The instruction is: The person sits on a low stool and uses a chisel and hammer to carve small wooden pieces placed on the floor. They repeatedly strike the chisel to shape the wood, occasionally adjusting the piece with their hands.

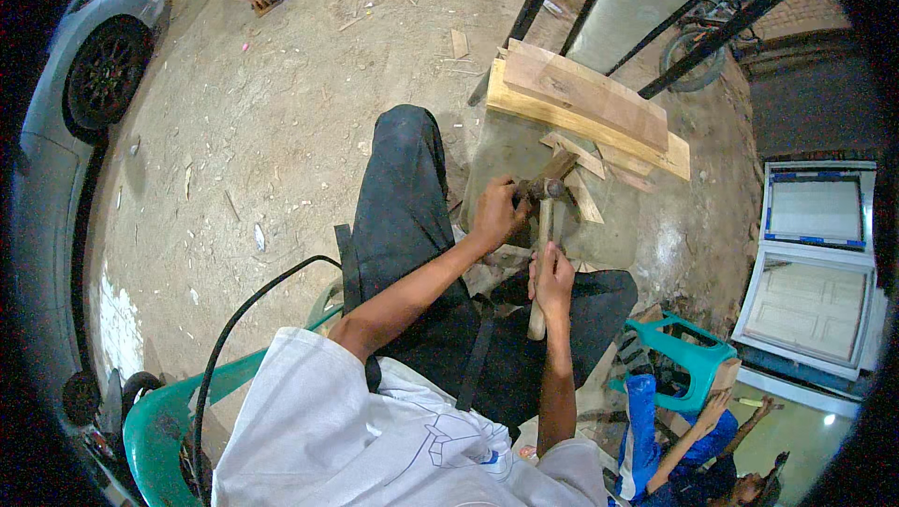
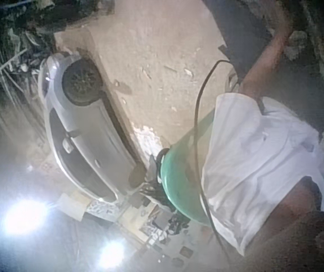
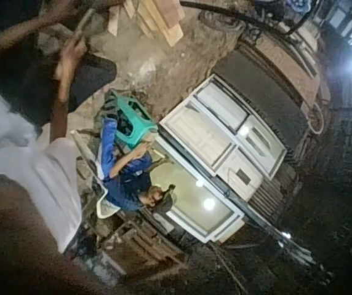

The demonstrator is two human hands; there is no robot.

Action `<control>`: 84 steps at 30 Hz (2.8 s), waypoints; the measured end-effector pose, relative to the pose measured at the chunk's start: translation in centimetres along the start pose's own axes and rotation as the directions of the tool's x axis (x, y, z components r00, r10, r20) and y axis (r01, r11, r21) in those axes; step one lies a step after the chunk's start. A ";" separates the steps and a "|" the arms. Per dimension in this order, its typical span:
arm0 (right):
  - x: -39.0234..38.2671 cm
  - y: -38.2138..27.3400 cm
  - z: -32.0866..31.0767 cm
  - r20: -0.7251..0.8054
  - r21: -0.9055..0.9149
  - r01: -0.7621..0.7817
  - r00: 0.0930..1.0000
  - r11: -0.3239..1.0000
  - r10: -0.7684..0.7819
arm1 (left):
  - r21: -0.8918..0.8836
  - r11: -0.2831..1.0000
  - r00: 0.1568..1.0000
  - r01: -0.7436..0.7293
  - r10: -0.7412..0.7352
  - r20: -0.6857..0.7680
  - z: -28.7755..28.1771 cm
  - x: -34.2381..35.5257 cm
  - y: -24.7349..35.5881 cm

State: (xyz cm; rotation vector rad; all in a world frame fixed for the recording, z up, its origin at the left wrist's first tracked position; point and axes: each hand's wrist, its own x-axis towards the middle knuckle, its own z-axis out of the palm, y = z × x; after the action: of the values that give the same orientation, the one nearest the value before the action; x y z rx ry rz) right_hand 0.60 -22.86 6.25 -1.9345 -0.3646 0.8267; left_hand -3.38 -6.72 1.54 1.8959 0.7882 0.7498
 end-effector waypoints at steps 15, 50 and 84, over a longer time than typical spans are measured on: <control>-0.4 -1.4 0.2 -0.029 -0.003 0.023 0.999 1.000 -0.023 | -0.138 0.988 0.997 -0.076 0.073 -0.023 0.3 0.1 -0.3; -0.3 -0.2 -0.3 -0.069 0.103 -0.057 0.996 0.993 0.064 | 0.102 0.957 0.961 -0.270 0.262 0.090 0.4 0.2 -0.7; 0.0 -0.1 -0.3 -0.113 0.120 -0.048 0.992 0.992 0.062 | 0.670 0.639 0.896 -0.378 0.433 0.092 2.9 0.7 -2.7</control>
State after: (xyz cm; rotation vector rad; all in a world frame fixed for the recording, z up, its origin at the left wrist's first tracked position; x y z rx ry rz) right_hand 0.83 -23.04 6.44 -1.8800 -0.1884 0.7498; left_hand -1.38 -6.66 -1.91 2.7974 0.7415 0.8874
